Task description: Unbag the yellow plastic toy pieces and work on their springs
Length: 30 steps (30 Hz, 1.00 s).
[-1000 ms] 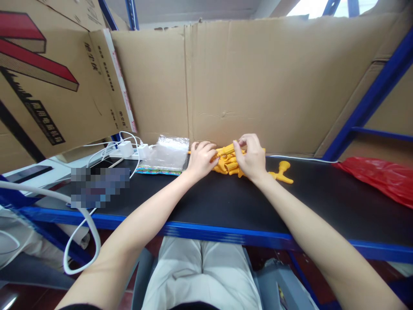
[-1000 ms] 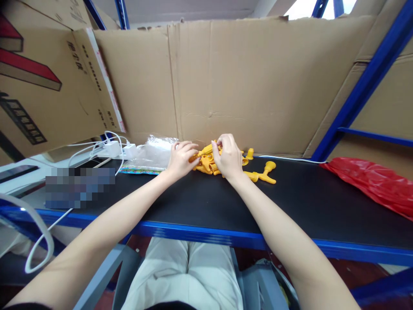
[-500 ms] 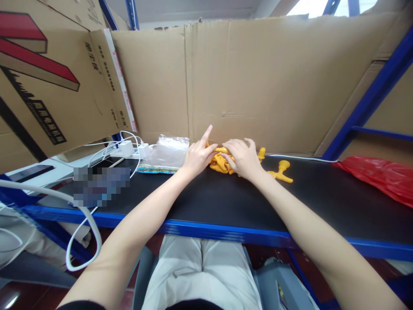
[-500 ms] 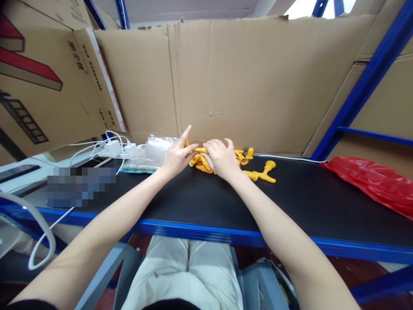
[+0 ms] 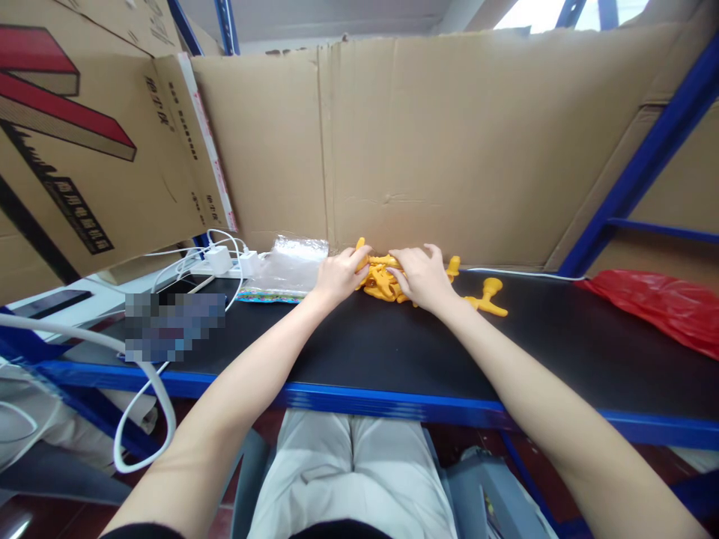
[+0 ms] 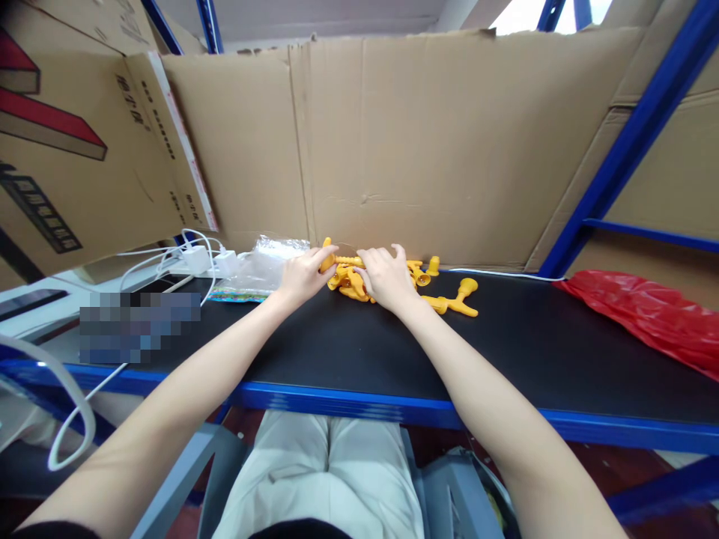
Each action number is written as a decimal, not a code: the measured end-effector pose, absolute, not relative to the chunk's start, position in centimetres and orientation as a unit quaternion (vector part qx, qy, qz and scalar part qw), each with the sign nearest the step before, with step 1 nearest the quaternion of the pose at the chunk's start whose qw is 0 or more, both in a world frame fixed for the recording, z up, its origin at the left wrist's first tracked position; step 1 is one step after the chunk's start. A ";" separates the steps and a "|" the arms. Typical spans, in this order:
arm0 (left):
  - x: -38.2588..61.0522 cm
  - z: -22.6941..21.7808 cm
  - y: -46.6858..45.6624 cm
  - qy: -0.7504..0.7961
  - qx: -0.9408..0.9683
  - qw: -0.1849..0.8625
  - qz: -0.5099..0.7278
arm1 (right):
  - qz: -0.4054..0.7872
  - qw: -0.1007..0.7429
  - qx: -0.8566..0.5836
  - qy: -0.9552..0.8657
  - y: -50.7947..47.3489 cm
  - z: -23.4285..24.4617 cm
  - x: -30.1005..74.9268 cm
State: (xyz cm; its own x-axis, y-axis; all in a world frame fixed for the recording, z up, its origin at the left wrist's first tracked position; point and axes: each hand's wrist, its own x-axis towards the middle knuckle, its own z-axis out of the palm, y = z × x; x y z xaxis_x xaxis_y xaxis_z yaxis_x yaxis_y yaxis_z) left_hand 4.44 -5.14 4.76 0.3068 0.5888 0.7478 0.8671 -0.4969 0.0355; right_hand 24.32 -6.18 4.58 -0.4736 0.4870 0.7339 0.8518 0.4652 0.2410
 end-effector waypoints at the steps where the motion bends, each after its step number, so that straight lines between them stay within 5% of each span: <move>1: 4.4 4.7 -5.2 -0.471 -0.786 0.186 -0.356 | -0.302 0.297 -0.414 -0.806 -6.1 4.5 24.4; 30: 4.5 4.5 -5.1 -0.495 -0.797 0.122 -0.322 | -0.321 0.264 -0.430 -0.801 -6.5 5.4 25.0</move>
State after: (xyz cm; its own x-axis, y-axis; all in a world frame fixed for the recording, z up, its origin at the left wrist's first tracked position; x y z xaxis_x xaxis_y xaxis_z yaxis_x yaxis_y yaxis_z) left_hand 4.52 -5.14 4.47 0.3016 0.7118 0.6343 0.8687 -0.4793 0.1248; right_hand 25.04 -6.54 5.40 -0.4909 0.5187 0.7000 0.8587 0.4241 0.2878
